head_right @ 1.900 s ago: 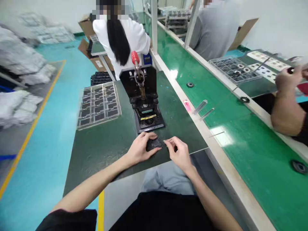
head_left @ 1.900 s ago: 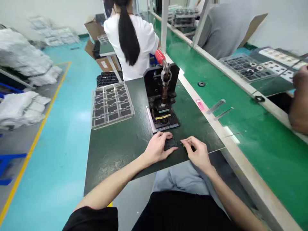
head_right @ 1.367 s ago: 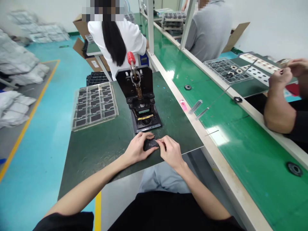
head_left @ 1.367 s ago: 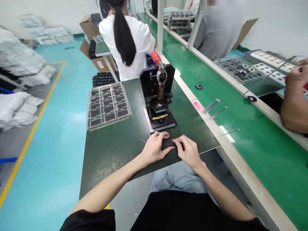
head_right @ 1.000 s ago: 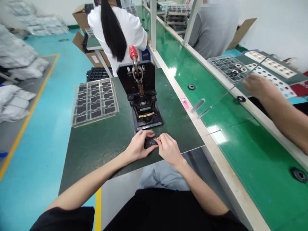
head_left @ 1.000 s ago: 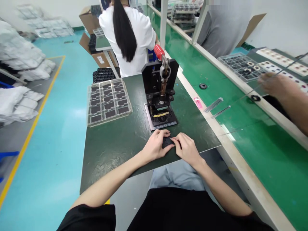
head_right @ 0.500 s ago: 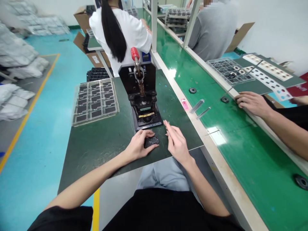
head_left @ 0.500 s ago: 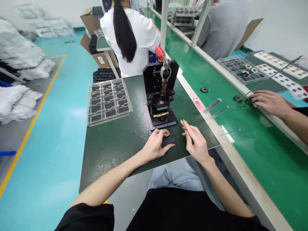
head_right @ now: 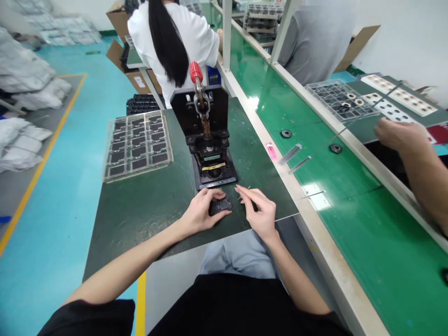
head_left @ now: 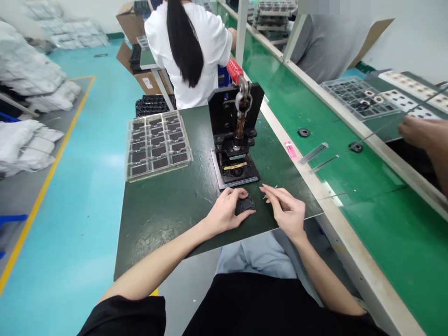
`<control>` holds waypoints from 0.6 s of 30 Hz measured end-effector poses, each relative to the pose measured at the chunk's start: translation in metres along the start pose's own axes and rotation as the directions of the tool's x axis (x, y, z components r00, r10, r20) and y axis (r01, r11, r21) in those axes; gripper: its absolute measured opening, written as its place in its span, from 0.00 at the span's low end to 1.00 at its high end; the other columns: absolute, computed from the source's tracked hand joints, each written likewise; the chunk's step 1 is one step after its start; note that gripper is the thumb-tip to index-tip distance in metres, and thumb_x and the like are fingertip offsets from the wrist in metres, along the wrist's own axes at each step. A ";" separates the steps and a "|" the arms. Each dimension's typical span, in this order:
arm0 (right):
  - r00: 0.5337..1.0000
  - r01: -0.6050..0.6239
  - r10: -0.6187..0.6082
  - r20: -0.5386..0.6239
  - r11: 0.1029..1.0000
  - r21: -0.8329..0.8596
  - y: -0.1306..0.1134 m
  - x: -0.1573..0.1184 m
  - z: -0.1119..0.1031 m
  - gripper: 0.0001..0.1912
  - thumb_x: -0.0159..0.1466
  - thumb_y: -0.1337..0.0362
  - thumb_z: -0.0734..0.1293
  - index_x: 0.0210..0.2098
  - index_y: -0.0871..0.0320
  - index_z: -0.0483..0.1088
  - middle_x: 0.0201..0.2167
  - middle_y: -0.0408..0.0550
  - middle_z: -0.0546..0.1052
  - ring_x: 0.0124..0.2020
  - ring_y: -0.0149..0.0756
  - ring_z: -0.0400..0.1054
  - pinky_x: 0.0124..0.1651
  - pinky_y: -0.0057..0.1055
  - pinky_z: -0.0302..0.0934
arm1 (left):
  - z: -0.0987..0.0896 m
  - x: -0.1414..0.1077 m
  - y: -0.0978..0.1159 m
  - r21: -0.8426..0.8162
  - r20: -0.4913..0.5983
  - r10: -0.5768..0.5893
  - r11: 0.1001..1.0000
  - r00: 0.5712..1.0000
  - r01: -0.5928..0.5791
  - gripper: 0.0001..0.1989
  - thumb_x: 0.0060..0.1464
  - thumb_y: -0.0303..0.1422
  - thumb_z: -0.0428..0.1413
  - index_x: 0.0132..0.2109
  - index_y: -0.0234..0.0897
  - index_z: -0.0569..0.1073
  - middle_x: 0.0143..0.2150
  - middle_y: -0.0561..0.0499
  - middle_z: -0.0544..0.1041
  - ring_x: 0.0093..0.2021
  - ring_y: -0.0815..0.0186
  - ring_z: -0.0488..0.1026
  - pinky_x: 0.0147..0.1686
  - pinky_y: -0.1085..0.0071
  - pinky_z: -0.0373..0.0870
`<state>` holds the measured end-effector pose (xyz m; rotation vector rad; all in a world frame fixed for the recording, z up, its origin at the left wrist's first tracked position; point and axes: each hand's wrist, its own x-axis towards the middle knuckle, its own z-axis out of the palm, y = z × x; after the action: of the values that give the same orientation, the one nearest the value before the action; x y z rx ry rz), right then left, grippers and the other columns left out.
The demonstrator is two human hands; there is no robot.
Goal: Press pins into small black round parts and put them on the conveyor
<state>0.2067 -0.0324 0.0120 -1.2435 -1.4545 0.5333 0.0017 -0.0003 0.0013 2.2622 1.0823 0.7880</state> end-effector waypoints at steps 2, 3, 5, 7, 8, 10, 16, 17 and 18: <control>0.995 -0.096 0.098 -0.015 0.991 0.091 -0.002 -0.003 0.005 0.18 0.70 0.63 0.69 0.60 0.54 0.74 0.39 0.49 0.85 0.33 0.36 0.80 0.42 0.36 0.78 | 0.000 0.000 0.001 -0.001 -0.005 0.013 1.000 1.000 -0.013 0.25 0.58 0.43 0.67 0.54 0.41 0.66 0.48 0.45 0.80 0.49 0.56 0.77 0.49 0.57 0.79; 0.992 -0.124 0.126 -0.011 0.985 0.121 -0.003 -0.004 0.008 0.18 0.69 0.63 0.70 0.59 0.55 0.74 0.38 0.48 0.85 0.34 0.37 0.80 0.43 0.35 0.79 | 0.000 0.000 0.001 -0.002 -0.009 0.017 1.000 1.000 -0.017 0.24 0.58 0.43 0.67 0.54 0.41 0.66 0.48 0.46 0.80 0.49 0.56 0.77 0.49 0.57 0.79; 0.988 -0.151 0.151 0.014 0.977 0.153 -0.002 -0.004 0.012 0.11 0.68 0.61 0.72 0.49 0.55 0.77 0.37 0.48 0.85 0.33 0.37 0.82 0.42 0.33 0.79 | 0.000 0.000 0.001 -0.004 -0.012 0.018 1.000 1.000 -0.019 0.24 0.58 0.43 0.67 0.54 0.41 0.66 0.48 0.46 0.80 0.49 0.56 0.77 0.49 0.58 0.79; 0.986 -0.167 0.163 0.037 0.972 0.168 0.000 -0.003 0.015 0.07 0.67 0.59 0.72 0.38 0.56 0.77 0.37 0.49 0.86 0.32 0.38 0.82 0.39 0.31 0.79 | 0.000 0.001 0.000 -0.005 -0.013 0.021 1.000 1.000 -0.021 0.25 0.58 0.42 0.67 0.55 0.40 0.66 0.48 0.45 0.80 0.49 0.56 0.77 0.49 0.58 0.79; 0.985 -0.175 0.170 0.044 0.969 0.175 0.000 -0.003 0.016 0.08 0.67 0.58 0.73 0.36 0.56 0.76 0.37 0.49 0.85 0.32 0.39 0.83 0.39 0.31 0.79 | 0.000 0.001 0.000 -0.005 -0.011 0.022 1.000 1.000 -0.022 0.25 0.58 0.42 0.67 0.55 0.40 0.66 0.48 0.45 0.80 0.49 0.56 0.77 0.49 0.58 0.79; 0.982 -0.189 0.180 0.065 0.965 0.182 0.001 -0.002 0.016 0.10 0.67 0.56 0.73 0.35 0.56 0.76 0.37 0.50 0.85 0.33 0.41 0.83 0.39 0.32 0.80 | 0.000 0.001 0.000 -0.003 -0.005 0.019 1.000 1.000 -0.019 0.24 0.58 0.42 0.67 0.55 0.40 0.66 0.49 0.45 0.80 0.50 0.56 0.77 0.49 0.58 0.79; 0.982 -0.146 0.129 0.142 0.982 0.122 -0.001 -0.003 0.015 0.09 0.70 0.58 0.70 0.37 0.55 0.76 0.39 0.50 0.86 0.37 0.41 0.83 0.44 0.34 0.80 | 0.001 0.001 -0.001 0.002 0.000 0.025 1.000 1.000 -0.025 0.24 0.58 0.42 0.66 0.56 0.40 0.66 0.51 0.44 0.79 0.50 0.55 0.76 0.49 0.57 0.79; 0.983 -0.129 0.113 0.145 0.986 0.103 -0.001 -0.003 0.015 0.08 0.70 0.59 0.70 0.37 0.55 0.76 0.39 0.49 0.86 0.37 0.40 0.83 0.44 0.33 0.80 | 0.001 0.001 -0.002 0.002 -0.003 0.028 1.000 1.000 -0.028 0.24 0.59 0.42 0.66 0.56 0.40 0.66 0.51 0.44 0.79 0.50 0.56 0.76 0.49 0.57 0.79; 0.985 -0.111 0.099 0.143 0.990 0.081 -0.001 -0.003 0.015 0.08 0.70 0.59 0.69 0.36 0.55 0.76 0.39 0.49 0.86 0.37 0.40 0.83 0.44 0.33 0.80 | 0.002 0.001 -0.002 0.002 -0.005 0.029 1.000 1.000 -0.029 0.24 0.58 0.42 0.66 0.56 0.40 0.66 0.51 0.44 0.79 0.50 0.56 0.76 0.49 0.57 0.79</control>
<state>0.1924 -0.0316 0.0073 -1.2374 -1.4692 0.7613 0.0026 0.0013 -0.0007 2.2830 1.0549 0.8048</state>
